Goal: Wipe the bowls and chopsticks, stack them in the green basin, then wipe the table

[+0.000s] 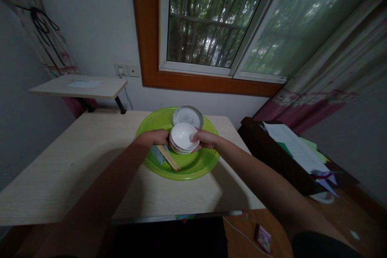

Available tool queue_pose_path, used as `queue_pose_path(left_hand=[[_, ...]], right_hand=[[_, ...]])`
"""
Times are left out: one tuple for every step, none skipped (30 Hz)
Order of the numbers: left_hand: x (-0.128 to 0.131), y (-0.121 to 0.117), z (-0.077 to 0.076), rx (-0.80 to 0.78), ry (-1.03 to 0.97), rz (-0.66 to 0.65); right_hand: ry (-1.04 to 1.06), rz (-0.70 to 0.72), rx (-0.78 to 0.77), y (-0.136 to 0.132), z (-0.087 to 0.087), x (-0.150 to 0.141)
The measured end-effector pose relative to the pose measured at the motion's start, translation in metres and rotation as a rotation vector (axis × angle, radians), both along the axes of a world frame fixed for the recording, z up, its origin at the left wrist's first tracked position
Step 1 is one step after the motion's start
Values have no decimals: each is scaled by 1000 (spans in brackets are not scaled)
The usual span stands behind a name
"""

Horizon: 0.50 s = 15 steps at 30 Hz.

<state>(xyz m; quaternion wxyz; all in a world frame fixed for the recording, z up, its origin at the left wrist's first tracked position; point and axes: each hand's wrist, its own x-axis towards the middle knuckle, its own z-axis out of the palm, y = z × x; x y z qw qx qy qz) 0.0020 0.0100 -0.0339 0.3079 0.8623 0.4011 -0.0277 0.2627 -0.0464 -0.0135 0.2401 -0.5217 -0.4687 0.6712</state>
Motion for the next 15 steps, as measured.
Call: queue_pose_path(left_hand=[[0,2,0,6,-3,3],[0,3,-1,7,-18,4],[0,4,-1,-1,-45,3],[0,5,-1,-23,-83,6],[1,6,-1,-61,-130,17],[2,6,-2,-111,-187,31],[3,6,-2,-167,-253,46],[4,7,-3,-217,-322,59],[5,7,-3,-257,-382,72],[6,6,-3,-287,-426,83],[6,6,-3,-309,-450,92],[6,5,-2,-322,-455,101],[6,5,0,-326,-446,107],[6,4,2,-319,-431,99],[7,3,4,-290,-411,68]], right_hand=[[13,0,7,0,0,1],[29,-1,11,0,1,2],[46,-7,11,0,2,2],[59,-22,9,-1,3,3],[68,-42,4,-1,5,2],[76,-64,0,-2,7,2],[80,-84,-2,-2,9,2],[83,-98,-5,-2,11,1],[83,-111,-9,-2,12,1],[82,-122,-13,-1,14,0],[77,-131,-21,-1,14,0],[73,-138,-28,0,15,0],[71,-143,-33,0,15,0],[71,-147,-35,1,15,0],[75,-150,-34,1,14,1]])
